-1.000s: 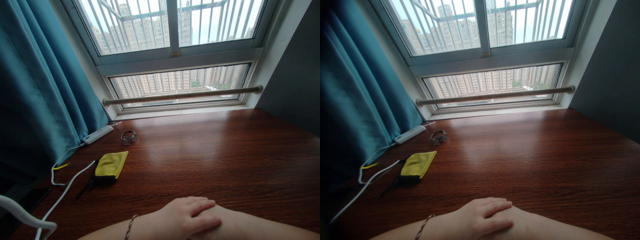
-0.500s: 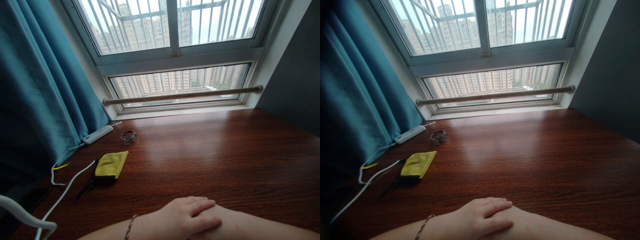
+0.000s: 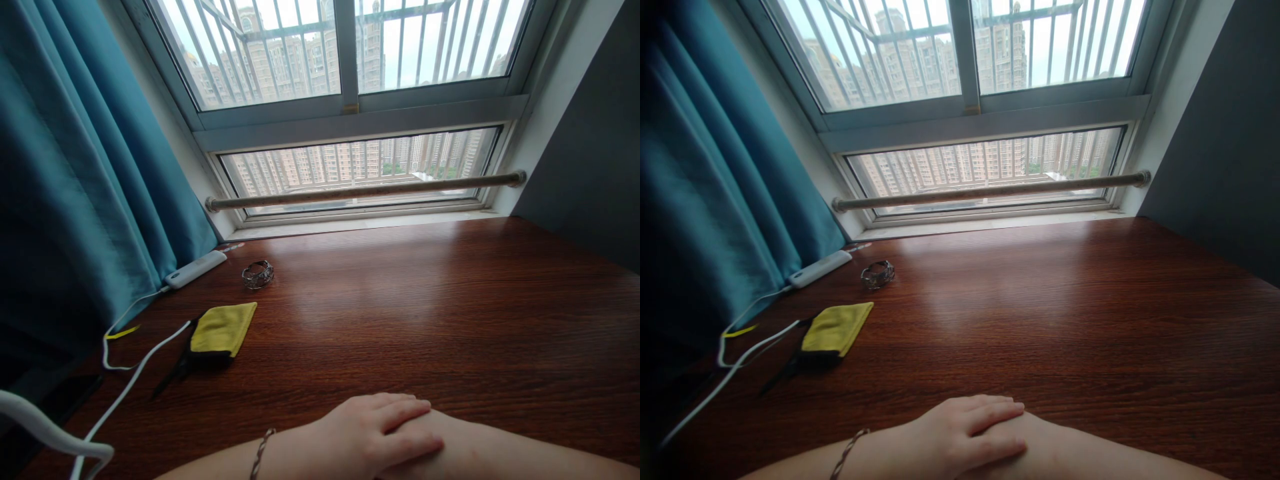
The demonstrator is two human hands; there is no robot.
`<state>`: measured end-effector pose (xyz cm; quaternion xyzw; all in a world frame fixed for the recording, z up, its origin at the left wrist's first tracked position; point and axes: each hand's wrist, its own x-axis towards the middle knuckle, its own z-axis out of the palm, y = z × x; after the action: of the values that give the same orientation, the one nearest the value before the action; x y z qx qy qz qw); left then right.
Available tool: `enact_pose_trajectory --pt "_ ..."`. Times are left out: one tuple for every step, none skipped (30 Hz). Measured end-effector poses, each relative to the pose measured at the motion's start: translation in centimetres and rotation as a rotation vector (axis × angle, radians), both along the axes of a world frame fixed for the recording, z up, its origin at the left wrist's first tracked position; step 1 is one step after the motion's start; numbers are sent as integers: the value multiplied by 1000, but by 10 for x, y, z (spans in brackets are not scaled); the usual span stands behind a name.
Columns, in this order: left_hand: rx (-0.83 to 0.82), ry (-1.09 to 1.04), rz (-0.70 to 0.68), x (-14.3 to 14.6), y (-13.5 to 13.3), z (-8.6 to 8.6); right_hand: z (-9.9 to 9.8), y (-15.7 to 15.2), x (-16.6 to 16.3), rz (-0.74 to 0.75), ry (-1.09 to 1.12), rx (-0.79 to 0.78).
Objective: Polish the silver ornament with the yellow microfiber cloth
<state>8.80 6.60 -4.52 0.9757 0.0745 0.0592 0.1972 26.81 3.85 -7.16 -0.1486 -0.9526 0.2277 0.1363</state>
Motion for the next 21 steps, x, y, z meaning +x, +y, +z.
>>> enact_pose_trajectory --pt "0 0 1 0 0 0 0 0 0 1 0 1" --pt "0 1 1 0 0 1 0 0 0 2 1 2" --pt "-1 2 -1 0 0 1 0 0 0 4 2 4" --pt "-3 3 -3 0 1 1 0 0 0 5 3 5" --pt "-3 5 -5 0 1 2 0 0 0 6 3 5" --pt "-1 4 -6 0 1 2 0 0 0 7 3 6" --pt "3 2 -7 0 1 1 0 0 0 8 2 5" --pt "8 1 -7 1 0 1 0 0 0 8 1 5" --pt "12 1 -6 1 0 0 0 0 0 9 0 3" --pt "17 1 -2 1 0 0 0 0 0 9 -2 2" --pt "19 1 -1 1 0 -1 0 0 0 8 -3 1" --pt "19 1 1 1 0 -1 0 0 0 8 -5 -1" --pt "19 5 2 1 1 -1 0 0 0 7 -6 -3" --pt "21 9 2 1 1 -1 0 0 0 7 -6 -5" --pt "22 13 2 1 1 0 0 0 0 7 -6 -6" --pt "23 18 2 1 1 1 0 0 0 8 -5 -8" --pt "24 21 3 1 1 1 0 0 0 9 -4 -9" --pt "26 24 4 1 1 2 0 0 0 10 -2 -10" --pt "25 23 3 1 0 2 0 0 0 10 0 -11" --pt "23 19 3 1 0 2 0 0 0 11 1 -12" --pt "20 16 3 1 0 2 0 0 0 10 3 -13"
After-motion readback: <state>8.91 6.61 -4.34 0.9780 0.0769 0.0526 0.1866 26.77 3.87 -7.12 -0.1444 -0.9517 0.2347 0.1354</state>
